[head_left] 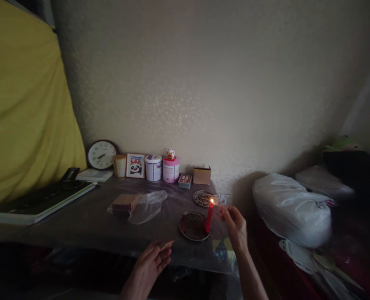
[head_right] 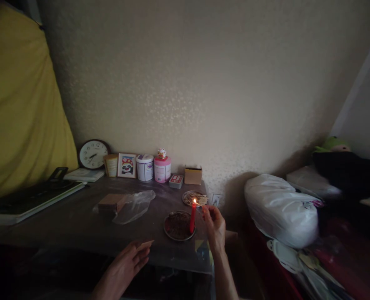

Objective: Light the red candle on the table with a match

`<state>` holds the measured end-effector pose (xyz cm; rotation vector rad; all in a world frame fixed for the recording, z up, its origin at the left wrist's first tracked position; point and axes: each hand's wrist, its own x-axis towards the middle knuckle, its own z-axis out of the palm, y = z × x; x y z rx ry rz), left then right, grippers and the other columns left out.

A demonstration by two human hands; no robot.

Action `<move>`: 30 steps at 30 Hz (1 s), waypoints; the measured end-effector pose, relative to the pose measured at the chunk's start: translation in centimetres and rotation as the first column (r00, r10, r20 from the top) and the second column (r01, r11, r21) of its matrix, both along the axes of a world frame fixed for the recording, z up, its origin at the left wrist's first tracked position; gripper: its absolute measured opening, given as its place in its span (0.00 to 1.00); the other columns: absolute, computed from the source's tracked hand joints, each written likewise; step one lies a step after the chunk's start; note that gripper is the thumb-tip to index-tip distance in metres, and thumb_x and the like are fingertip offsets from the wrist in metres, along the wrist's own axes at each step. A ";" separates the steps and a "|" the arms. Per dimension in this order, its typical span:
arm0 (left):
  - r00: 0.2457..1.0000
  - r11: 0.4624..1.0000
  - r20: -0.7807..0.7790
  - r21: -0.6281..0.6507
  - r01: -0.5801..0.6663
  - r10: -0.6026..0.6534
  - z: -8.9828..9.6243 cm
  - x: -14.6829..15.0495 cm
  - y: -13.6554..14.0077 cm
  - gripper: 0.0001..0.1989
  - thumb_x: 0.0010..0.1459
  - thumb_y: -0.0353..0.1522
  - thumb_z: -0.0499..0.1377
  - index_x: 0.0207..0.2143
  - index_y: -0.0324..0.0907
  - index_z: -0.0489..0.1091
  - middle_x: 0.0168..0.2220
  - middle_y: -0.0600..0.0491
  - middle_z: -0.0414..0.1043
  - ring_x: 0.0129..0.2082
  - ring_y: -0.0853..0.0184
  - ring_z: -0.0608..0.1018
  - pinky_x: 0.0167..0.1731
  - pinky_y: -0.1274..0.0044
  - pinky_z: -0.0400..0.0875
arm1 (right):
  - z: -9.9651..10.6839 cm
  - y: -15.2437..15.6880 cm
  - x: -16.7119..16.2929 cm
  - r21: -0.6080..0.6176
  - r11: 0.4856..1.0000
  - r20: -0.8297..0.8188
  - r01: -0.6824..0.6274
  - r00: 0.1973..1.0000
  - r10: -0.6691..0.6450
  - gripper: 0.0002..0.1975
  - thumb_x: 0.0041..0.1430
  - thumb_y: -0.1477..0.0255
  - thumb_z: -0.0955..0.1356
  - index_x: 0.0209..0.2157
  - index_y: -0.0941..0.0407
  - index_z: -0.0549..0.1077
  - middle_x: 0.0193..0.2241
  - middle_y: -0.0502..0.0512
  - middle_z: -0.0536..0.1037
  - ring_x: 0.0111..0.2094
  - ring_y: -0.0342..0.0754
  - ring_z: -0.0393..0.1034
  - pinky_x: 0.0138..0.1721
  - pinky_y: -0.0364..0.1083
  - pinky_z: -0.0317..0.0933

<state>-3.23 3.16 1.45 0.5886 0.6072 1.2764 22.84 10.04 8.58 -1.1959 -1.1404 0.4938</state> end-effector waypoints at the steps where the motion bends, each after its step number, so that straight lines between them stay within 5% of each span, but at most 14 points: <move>1: 1.000 1.000 0.000 0.002 0.003 -0.003 0.0 0.0 0.0 0.11 0.52 0.35 0.59 0.37 0.41 0.74 0.44 0.45 0.76 0.44 0.61 0.74 0.47 0.69 0.64 | 0.0 0.0 0.0 0.002 1.000 0.002 0.000 1.000 0.000 0.16 0.48 0.58 0.68 0.28 0.58 0.72 0.21 0.49 0.72 0.24 0.43 0.65 0.27 0.40 0.60; 30: 1.000 1.000 -0.023 0.021 0.022 -0.021 0.1 0.1 -0.1 0.12 0.53 0.36 0.58 0.39 0.42 0.74 0.46 0.45 0.75 0.44 0.63 0.74 0.45 0.72 0.66 | 0.4 -0.3 -0.1 -0.011 0.998 0.039 0.057 0.998 -0.056 0.15 0.48 0.59 0.66 0.30 0.58 0.73 0.24 0.52 0.75 0.25 0.45 0.69 0.27 0.41 0.63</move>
